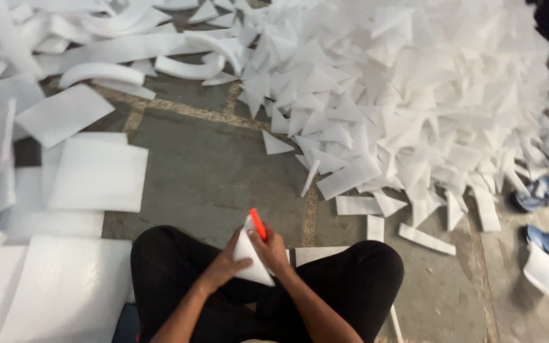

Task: The person sits on the floor and repeatedly cuts square white foam sheets into smaller pieces using a red utility knife. They pick up a sheet, cut it along a diagonal line, and then place the cut pieces aside, continuing this process with multiple sheets.

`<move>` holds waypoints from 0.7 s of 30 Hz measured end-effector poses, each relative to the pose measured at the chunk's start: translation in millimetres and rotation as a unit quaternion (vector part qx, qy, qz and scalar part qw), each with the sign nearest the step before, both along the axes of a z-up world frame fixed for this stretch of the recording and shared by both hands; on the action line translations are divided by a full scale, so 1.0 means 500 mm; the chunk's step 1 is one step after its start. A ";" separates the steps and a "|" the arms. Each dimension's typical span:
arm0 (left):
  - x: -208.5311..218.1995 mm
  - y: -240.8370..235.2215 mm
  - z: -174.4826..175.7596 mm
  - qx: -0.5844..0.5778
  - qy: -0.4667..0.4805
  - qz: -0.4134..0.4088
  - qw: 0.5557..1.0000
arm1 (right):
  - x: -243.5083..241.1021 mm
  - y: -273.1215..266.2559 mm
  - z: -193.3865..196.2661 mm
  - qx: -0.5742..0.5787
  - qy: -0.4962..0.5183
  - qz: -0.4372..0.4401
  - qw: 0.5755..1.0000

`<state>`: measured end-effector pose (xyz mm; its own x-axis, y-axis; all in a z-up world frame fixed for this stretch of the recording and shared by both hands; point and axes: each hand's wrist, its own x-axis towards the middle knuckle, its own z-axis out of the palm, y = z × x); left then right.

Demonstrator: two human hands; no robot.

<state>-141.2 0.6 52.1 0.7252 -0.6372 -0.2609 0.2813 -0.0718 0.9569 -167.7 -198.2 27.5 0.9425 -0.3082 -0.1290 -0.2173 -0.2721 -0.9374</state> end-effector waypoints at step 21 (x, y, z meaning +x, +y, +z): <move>0.167 -0.544 0.718 0.178 -0.725 0.094 0.658 | 0.033 -0.123 -0.120 0.173 0.067 -0.131 0.974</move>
<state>-57.6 -271.6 410.9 0.4342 -0.5856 0.6845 -0.8735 -0.4595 0.1609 -151.1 -259.8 -32.7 0.8050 -0.4522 -0.3842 -0.3630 0.1368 -0.9217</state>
